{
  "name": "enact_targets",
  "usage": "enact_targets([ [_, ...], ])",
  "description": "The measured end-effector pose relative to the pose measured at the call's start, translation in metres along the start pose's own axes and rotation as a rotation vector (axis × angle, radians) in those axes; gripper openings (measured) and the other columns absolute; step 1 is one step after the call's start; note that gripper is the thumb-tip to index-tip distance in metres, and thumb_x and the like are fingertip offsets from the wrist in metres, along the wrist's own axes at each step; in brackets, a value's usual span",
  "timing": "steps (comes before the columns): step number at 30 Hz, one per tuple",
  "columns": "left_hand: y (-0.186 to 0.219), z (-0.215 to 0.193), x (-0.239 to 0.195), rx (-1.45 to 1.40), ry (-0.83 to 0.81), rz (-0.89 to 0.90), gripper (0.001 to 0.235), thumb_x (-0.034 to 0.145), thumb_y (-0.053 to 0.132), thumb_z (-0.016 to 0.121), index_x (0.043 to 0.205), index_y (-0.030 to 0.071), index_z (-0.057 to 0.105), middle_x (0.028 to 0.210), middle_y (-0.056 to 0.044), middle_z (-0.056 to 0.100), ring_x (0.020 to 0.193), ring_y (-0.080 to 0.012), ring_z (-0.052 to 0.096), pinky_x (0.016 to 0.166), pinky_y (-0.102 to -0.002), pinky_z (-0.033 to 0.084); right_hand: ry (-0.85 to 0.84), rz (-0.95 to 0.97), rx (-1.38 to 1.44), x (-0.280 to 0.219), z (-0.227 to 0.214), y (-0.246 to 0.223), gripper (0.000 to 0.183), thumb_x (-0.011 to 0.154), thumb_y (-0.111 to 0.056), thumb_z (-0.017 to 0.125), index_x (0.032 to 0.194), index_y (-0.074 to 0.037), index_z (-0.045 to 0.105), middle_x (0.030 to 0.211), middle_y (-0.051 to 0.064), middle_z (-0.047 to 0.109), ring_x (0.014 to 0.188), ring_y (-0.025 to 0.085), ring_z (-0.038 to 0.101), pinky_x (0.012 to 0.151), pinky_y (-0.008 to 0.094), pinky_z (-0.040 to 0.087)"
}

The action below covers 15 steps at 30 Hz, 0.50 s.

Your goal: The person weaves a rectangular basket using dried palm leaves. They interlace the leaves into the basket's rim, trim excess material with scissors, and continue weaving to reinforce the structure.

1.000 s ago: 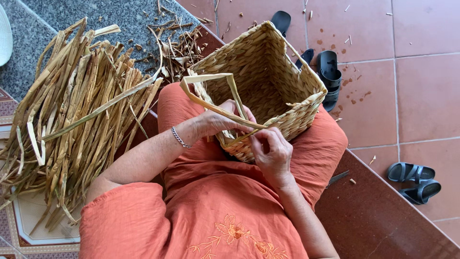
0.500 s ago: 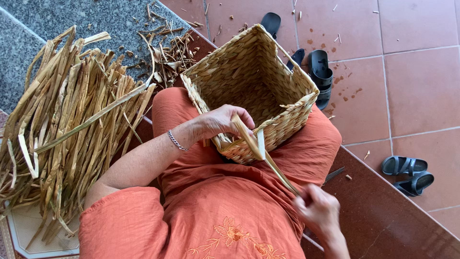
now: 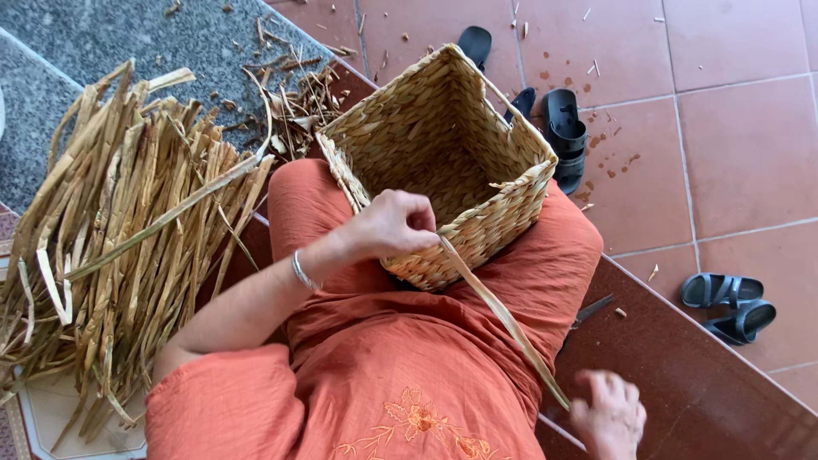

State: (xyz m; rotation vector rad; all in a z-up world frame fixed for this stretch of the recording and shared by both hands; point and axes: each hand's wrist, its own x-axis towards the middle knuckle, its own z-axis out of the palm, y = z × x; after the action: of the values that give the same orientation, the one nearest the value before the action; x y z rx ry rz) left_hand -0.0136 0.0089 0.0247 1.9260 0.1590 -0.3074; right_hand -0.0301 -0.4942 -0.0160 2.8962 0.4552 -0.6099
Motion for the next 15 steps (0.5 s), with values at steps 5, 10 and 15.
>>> enact_targets([
  [5,0.006,0.054,-0.025,0.832,0.504,0.432,0.012,0.091,0.009,0.076,0.085,0.003,0.068,0.075,-0.006,0.062,0.065,-0.0170,0.060,0.053,-0.032,0.050,0.255,-0.399,0.755,0.063,-0.078,-0.116,0.023,0.097,-0.018,0.064,0.115,-0.008,0.071,0.118,0.012,0.069,0.104,0.021,0.067,0.084,0.032,0.060],
  [10,0.003,0.051,-0.038,0.652,0.590,0.523,0.010,0.095,0.009,0.069,0.091,0.002,0.063,0.079,-0.009,0.058,0.073,-0.0255,0.060,0.064,-0.036,0.053,0.341,-0.750,0.825,0.098,-0.108,-0.210,0.013,0.095,-0.015,0.071,0.089,-0.005,0.068,0.076,0.007,0.062,0.074,0.024,0.056,0.066,0.038,0.048],
  [15,0.000,0.055,-0.031,0.518,0.559,0.494,0.014,0.101,0.006,0.064,0.089,0.002,0.057,0.080,-0.012,0.056,0.075,-0.0276,0.060,0.066,-0.036,0.053,0.330,-0.763,0.835,0.088,-0.095,-0.233,0.039,0.096,-0.015,0.074,0.065,-0.004,0.053,0.060,0.007,0.049,0.057,0.025,0.048,0.056,0.039,0.043],
])
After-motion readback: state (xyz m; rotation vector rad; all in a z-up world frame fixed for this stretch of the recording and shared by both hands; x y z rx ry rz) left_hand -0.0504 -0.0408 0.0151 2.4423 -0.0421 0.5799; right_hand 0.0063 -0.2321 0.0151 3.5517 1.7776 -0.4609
